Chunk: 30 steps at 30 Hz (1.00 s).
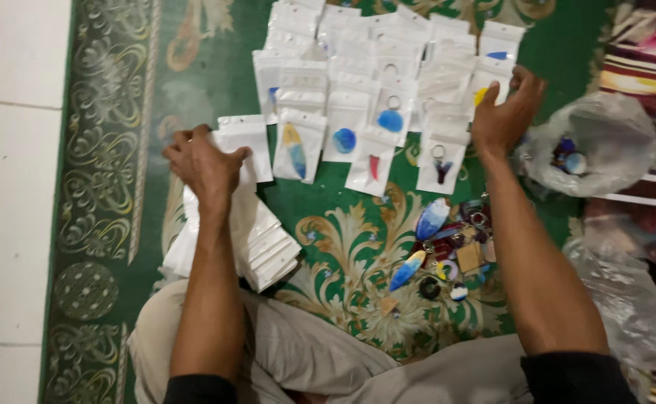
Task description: The person places decorative items into individual plastic bags and organizes the packaged objects on the floor.
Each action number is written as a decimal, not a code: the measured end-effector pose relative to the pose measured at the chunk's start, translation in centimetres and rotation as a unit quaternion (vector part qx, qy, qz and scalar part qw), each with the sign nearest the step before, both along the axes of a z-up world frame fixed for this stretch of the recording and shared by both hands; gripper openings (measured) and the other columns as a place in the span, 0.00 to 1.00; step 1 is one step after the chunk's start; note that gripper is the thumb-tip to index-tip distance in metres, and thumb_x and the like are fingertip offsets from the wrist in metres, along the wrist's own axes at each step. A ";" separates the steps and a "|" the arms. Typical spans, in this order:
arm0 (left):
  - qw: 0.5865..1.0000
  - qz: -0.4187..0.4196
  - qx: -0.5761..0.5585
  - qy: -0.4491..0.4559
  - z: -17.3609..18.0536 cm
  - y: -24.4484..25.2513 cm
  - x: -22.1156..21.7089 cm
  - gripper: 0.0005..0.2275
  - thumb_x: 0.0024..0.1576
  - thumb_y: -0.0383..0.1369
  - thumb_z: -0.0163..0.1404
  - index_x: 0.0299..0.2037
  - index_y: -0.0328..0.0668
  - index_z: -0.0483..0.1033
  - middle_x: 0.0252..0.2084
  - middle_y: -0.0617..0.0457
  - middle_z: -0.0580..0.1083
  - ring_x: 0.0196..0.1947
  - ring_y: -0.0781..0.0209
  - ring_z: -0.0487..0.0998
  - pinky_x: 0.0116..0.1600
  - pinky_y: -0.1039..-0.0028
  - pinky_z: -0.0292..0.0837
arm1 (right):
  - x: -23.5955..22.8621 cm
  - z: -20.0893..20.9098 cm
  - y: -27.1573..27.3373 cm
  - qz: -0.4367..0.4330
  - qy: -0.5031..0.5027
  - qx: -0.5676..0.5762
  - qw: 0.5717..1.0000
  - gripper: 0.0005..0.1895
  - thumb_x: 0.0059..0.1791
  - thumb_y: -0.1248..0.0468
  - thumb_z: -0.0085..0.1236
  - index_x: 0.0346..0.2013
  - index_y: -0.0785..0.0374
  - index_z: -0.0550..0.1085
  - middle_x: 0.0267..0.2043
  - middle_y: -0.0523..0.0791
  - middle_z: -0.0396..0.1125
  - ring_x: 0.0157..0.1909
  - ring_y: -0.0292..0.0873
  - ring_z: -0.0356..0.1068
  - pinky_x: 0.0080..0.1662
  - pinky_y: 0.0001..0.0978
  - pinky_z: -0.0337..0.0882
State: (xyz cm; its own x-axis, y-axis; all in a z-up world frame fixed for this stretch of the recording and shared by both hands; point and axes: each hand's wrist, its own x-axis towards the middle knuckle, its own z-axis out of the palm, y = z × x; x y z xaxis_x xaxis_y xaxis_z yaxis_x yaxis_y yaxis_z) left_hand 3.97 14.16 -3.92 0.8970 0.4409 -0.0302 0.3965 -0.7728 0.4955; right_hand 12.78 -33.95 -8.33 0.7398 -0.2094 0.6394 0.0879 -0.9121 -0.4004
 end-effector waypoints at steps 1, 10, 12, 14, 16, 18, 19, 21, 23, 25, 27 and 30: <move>1.000 0.005 0.003 0.002 -0.4 -0.1 0.2 0.32 0.38 0.38 0.75 0.53 0.29 0.79 0.51 0.30 0.70 0.53 0.21 0.67 0.56 0.35 0.63 | -0.4 1.3 2.4 0.005 0.002 0.003 1.000 0.19 0.49 0.75 0.66 0.51 0.66 0.69 0.39 0.52 0.61 0.39 0.58 0.67 0.44 0.49 0.68; 0.999 0.027 0.035 -0.026 -5.2 0.8 1.1 0.22 0.34 0.40 0.74 0.39 0.54 0.81 0.52 0.48 0.68 0.58 0.36 0.63 0.57 0.35 0.64 | -8.1 5.7 22.7 0.310 0.173 0.188 0.916 0.10 0.52 0.67 0.63 0.48 0.61 0.77 0.34 0.50 0.72 0.31 0.48 0.73 0.35 0.33 0.69; 0.998 0.008 0.016 -0.057 -4.9 0.4 1.3 0.11 0.40 0.32 0.67 0.30 0.49 0.79 0.51 0.51 0.72 0.60 0.38 0.65 0.57 0.34 0.64 | -9.6 5.7 26.0 0.304 0.277 0.292 0.863 0.18 0.49 0.62 0.65 0.53 0.57 0.76 0.43 0.52 0.73 0.35 0.50 0.75 0.37 0.34 0.74; 0.995 -0.013 -0.093 -0.041 -2.9 0.1 0.8 0.11 0.45 0.30 0.65 0.36 0.46 0.79 0.49 0.43 0.75 0.56 0.33 0.71 0.55 0.37 0.67 | -9.6 5.1 27.7 0.306 0.270 0.312 0.858 0.19 0.52 0.61 0.63 0.57 0.61 0.74 0.48 0.55 0.70 0.36 0.50 0.76 0.36 0.33 0.73; 0.980 -0.028 -0.196 -0.025 -1.3 0.0 0.4 0.11 0.50 0.28 0.62 0.43 0.42 0.79 0.47 0.36 0.78 0.52 0.28 0.77 0.54 0.39 0.71 | -9.5 4.2 29.2 0.312 0.264 0.334 0.849 0.21 0.54 0.59 0.60 0.60 0.64 0.72 0.52 0.58 0.68 0.38 0.51 0.77 0.36 0.31 0.73; 0.901 -0.106 -0.418 -0.041 -0.5 -0.6 0.3 0.13 0.48 0.26 0.64 0.42 0.35 0.79 0.38 0.35 0.80 0.44 0.40 0.82 0.50 0.54 0.75 | -9.2 2.9 30.0 0.278 0.248 0.409 0.833 0.26 0.56 0.62 0.60 0.66 0.69 0.66 0.53 0.58 0.66 0.39 0.46 0.75 0.38 0.31 0.74; 0.902 -0.102 -0.417 -0.044 0.3 -0.5 0.2 0.13 0.48 0.26 0.64 0.42 0.35 0.79 0.38 0.35 0.80 0.44 0.40 0.82 0.50 0.54 0.75 | -9.3 4.0 30.3 0.282 0.249 0.408 0.832 0.26 0.56 0.62 0.60 0.66 0.69 0.66 0.53 0.58 0.66 0.39 0.46 0.75 0.38 0.31 0.74; 0.865 -0.123 -0.486 -0.021 1.6 -0.7 0.1 0.13 0.48 0.26 0.63 0.44 0.47 0.80 0.36 0.48 0.81 0.39 0.58 0.83 0.47 0.64 0.78 | -9.5 6.4 30.6 0.299 0.255 0.464 0.794 0.18 0.58 0.62 0.56 0.62 0.62 0.70 0.45 0.49 0.71 0.30 0.36 0.70 0.32 0.25 0.71; 0.849 -0.145 -0.507 -0.023 2.0 -0.9 -0.1 0.15 0.49 0.25 0.63 0.47 0.45 0.80 0.39 0.46 0.82 0.42 0.58 0.82 0.49 0.63 0.78 | -8.6 3.6 29.1 0.312 0.262 0.465 0.786 0.13 0.57 0.62 0.58 0.55 0.61 0.74 0.38 0.45 0.71 0.28 0.33 0.69 0.31 0.23 0.70; 0.832 -0.168 -0.529 -0.023 2.5 -1.2 -0.3 0.17 0.49 0.24 0.62 0.50 0.44 0.80 0.42 0.44 0.82 0.44 0.58 0.82 0.51 0.61 0.77 | -8.5 3.9 28.2 0.323 0.269 0.466 0.779 0.08 0.56 0.62 0.61 0.48 0.60 0.78 0.31 0.41 0.70 0.26 0.30 0.69 0.29 0.21 0.69; 0.826 -0.222 -0.518 -0.011 3.2 -1.7 -0.5 0.16 0.51 0.27 0.62 0.50 0.41 0.80 0.42 0.42 0.81 0.44 0.51 0.83 0.52 0.58 0.76 | -8.9 7.1 28.0 0.332 0.259 0.472 0.775 0.05 0.53 0.67 0.64 0.44 0.60 0.78 0.29 0.39 0.68 0.26 0.29 0.66 0.31 0.20 0.68; 0.835 -0.228 -0.501 -0.019 5.6 -2.0 -0.8 0.07 0.58 0.35 0.57 0.42 0.43 0.83 0.33 0.49 0.81 0.36 0.61 0.80 0.46 0.63 0.76 | -8.7 5.9 26.5 0.332 0.258 0.453 0.786 0.04 0.53 0.70 0.61 0.43 0.65 0.78 0.21 0.44 0.66 0.18 0.33 0.65 0.25 0.20 0.65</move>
State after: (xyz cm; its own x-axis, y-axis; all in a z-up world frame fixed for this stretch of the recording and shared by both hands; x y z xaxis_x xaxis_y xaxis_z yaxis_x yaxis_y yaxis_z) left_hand 3.18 12.16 1.66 0.9733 -0.1759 -0.1477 0.1446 -0.0304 0.9890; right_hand 4.06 -7.41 -2.48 0.9903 0.1361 0.0295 0.0371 -0.0537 -0.9979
